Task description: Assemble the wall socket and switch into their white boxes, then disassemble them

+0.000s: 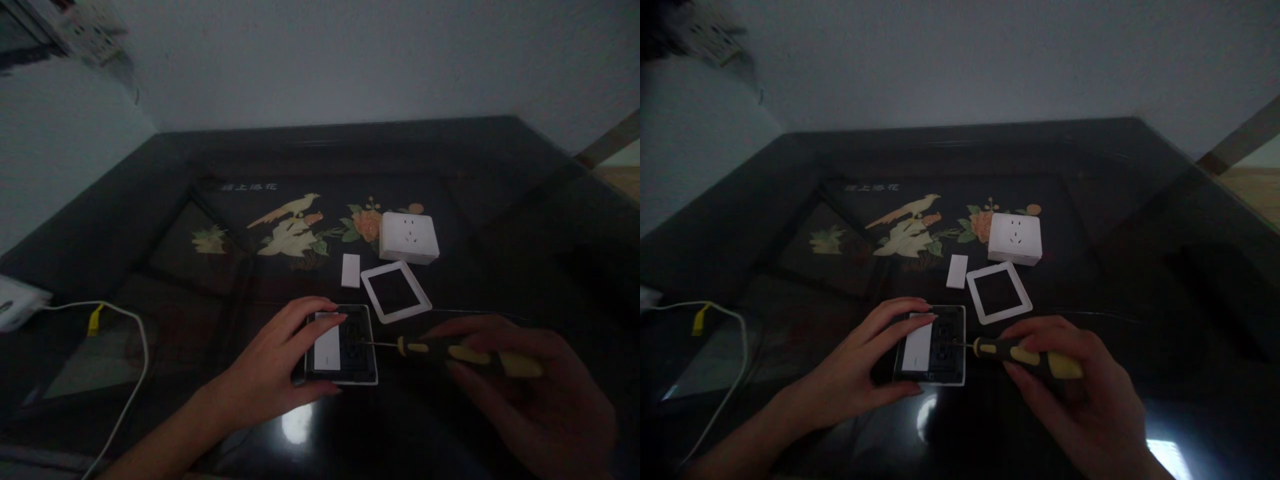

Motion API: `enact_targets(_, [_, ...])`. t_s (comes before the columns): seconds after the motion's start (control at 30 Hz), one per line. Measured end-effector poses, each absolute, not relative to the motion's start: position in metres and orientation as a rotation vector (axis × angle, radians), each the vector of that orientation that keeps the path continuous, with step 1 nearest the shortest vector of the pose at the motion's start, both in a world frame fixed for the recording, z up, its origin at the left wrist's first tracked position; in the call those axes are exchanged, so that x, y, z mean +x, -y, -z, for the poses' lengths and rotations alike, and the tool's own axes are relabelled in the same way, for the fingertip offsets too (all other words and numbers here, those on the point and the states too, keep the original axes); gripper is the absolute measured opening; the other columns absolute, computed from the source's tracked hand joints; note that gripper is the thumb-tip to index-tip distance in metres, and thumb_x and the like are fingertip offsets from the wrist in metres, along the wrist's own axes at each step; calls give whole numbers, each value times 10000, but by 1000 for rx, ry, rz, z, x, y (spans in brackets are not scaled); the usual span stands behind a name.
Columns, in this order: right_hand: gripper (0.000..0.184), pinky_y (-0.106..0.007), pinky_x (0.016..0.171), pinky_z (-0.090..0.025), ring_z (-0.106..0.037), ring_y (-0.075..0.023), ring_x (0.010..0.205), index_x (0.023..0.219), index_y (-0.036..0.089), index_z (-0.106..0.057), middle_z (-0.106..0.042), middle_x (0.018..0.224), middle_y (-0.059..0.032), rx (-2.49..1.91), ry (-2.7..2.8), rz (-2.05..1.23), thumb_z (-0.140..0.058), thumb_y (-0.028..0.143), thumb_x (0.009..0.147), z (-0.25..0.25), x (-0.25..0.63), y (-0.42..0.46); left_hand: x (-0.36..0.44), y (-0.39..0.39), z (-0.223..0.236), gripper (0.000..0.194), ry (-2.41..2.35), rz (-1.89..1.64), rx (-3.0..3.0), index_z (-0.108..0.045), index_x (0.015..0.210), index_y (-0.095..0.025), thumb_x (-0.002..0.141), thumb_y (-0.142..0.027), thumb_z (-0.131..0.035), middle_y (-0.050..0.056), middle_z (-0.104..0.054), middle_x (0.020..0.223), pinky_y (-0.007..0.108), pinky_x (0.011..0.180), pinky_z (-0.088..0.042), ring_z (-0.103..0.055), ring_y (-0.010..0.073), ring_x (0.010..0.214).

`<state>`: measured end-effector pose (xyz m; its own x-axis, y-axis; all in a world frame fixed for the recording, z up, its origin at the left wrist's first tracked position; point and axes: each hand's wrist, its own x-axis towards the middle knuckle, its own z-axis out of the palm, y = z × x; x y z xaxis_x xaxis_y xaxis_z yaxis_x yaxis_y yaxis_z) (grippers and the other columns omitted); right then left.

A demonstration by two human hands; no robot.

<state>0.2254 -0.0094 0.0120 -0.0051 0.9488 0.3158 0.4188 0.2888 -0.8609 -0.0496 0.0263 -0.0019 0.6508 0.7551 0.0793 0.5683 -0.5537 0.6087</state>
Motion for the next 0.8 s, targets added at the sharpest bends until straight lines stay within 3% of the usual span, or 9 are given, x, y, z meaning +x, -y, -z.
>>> enact_targets(0.17, [267, -315, 686, -591, -707, -198, 883, 1002, 357, -542, -700, 939, 16, -1265, 1642, -707, -625, 160, 842, -8, 226, 10, -49, -25, 8, 685, -1090, -470, 2309, -366, 1434, -292, 838, -239, -699, 99, -460, 1448, 459, 1089, -448, -466, 271, 1318])
enact_targets(0.37, [210, -307, 658, -621, -741, -206, 821, 927, 339, -603, -745, 953, 15, -1248, 1903, -660, -732, 233, 798, -8, 251, -9, -49, -27, 9, 577, -1069, -564, 2286, -457, 1378, -299, 853, -241, -688, 82, -552, 1386, 474, 1056, -491, -527, 268, 1280])
enact_targets(0.47, [159, -292, 680, -627, -740, -205, 835, 935, 348, -670, -752, 939, 16, -1269, 2032, -686, -726, 276, 805, -12, 259, -17, -49, -27, 10, 540, -1061, -606, 2288, -484, 1359, -291, 862, -251, -690, 81, -583, 1363, 463, 1053, -501, -545, 256, 1273])
enact_targets(0.8, [277, -350, 825, -618, -722, -212, 996, 1121, 323, -717, -751, 1095, -26, -1351, 2092, -933, -622, 255, 870, -11, 258, -24, -51, -31, 14, 566, -1029, -673, 2363, -506, 1352, -257, 835, -321, -728, 102, -631, 1311, 437, 1027, -525, -604, 253, 1209])
